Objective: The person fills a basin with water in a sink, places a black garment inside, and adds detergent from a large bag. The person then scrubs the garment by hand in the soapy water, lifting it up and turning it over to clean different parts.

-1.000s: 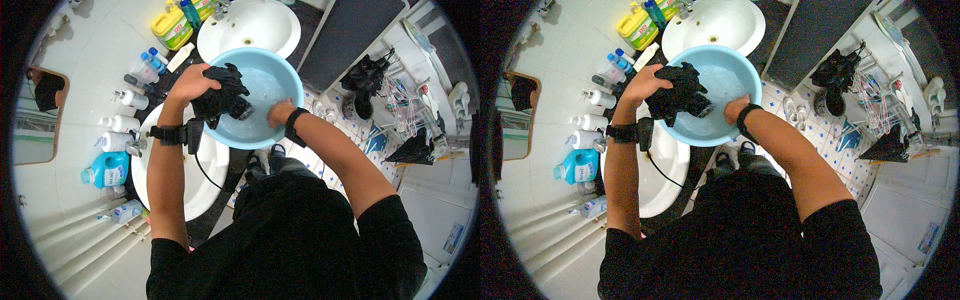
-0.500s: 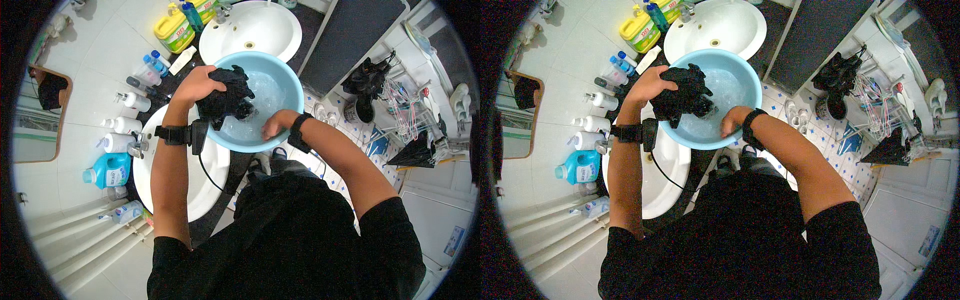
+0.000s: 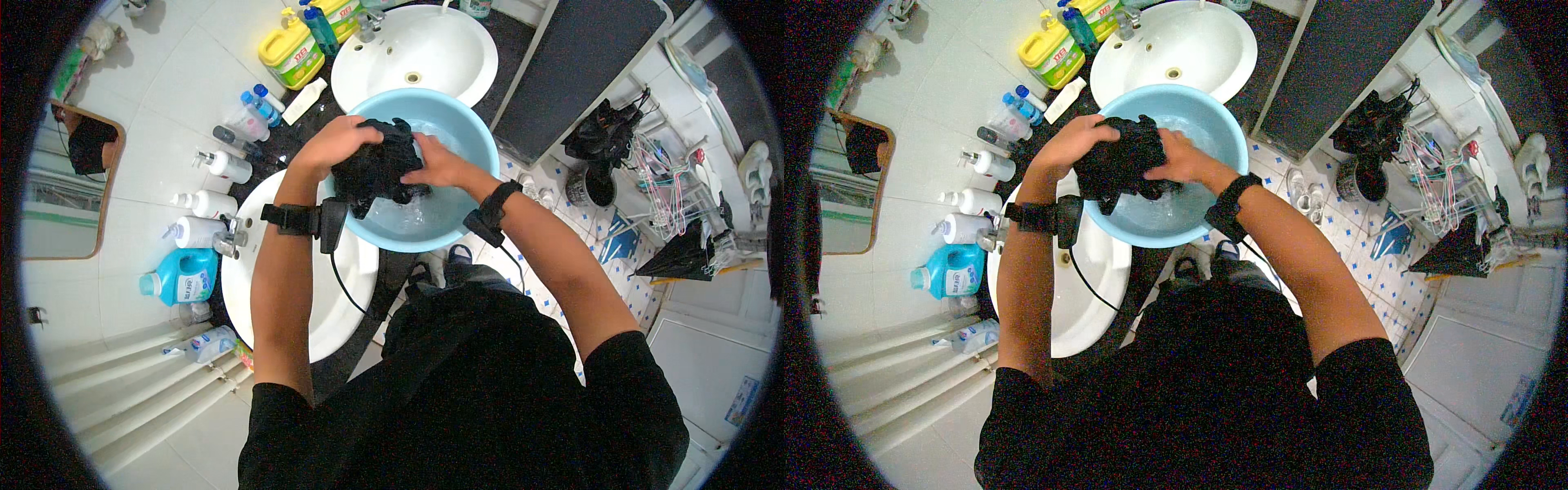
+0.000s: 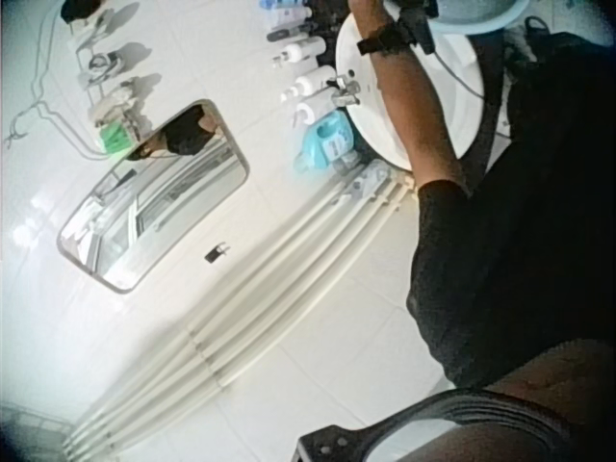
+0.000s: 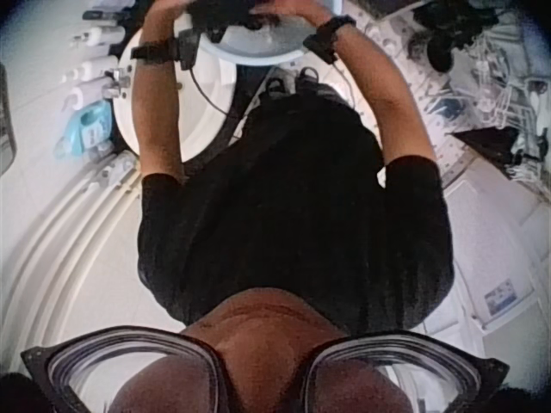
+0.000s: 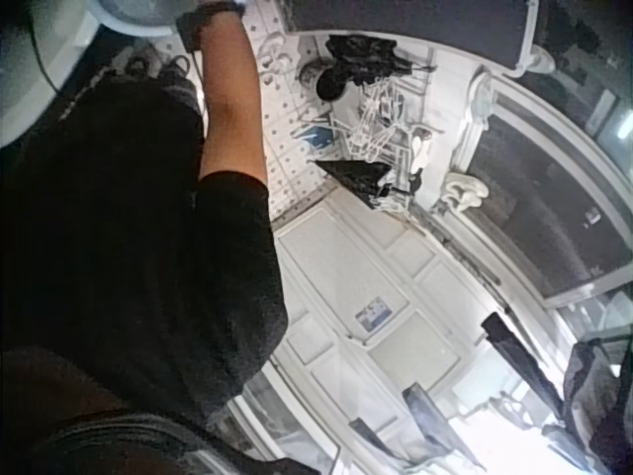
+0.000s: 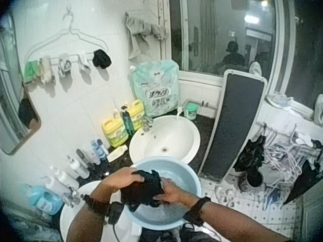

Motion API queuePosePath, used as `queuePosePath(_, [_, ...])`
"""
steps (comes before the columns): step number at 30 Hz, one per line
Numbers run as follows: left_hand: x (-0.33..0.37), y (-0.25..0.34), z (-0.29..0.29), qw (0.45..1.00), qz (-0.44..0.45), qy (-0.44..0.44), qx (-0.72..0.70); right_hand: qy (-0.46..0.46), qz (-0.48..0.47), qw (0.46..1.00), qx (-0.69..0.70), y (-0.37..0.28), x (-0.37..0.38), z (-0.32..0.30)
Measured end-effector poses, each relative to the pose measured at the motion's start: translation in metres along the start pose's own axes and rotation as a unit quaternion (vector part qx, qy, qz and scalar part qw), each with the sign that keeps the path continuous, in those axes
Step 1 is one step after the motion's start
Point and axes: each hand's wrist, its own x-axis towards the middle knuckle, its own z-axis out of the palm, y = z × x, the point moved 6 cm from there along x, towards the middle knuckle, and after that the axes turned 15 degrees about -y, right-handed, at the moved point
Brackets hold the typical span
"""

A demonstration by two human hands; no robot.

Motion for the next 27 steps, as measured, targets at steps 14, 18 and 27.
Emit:
queuePosePath(14, [0.015, -0.013, -0.013, 0.984, 0.028, 0.116, -0.135, -0.077, 0.036, 0.972, 0.217, 0.013, -0.030, -0.006])
queuePosePath(18, [0.034, -0.020, -0.008, 0.875, 0.058, 0.049, -0.478, 0.032, 0.040, 0.985, 0.167, -0.031, -0.030, 0.039])
queuePosePath(27, [0.029, -0.039, -0.013, 0.977, 0.182, 0.105, 0.046, 0.127, 0.085, 0.971, 0.185, -0.010, -0.012, 0.027])
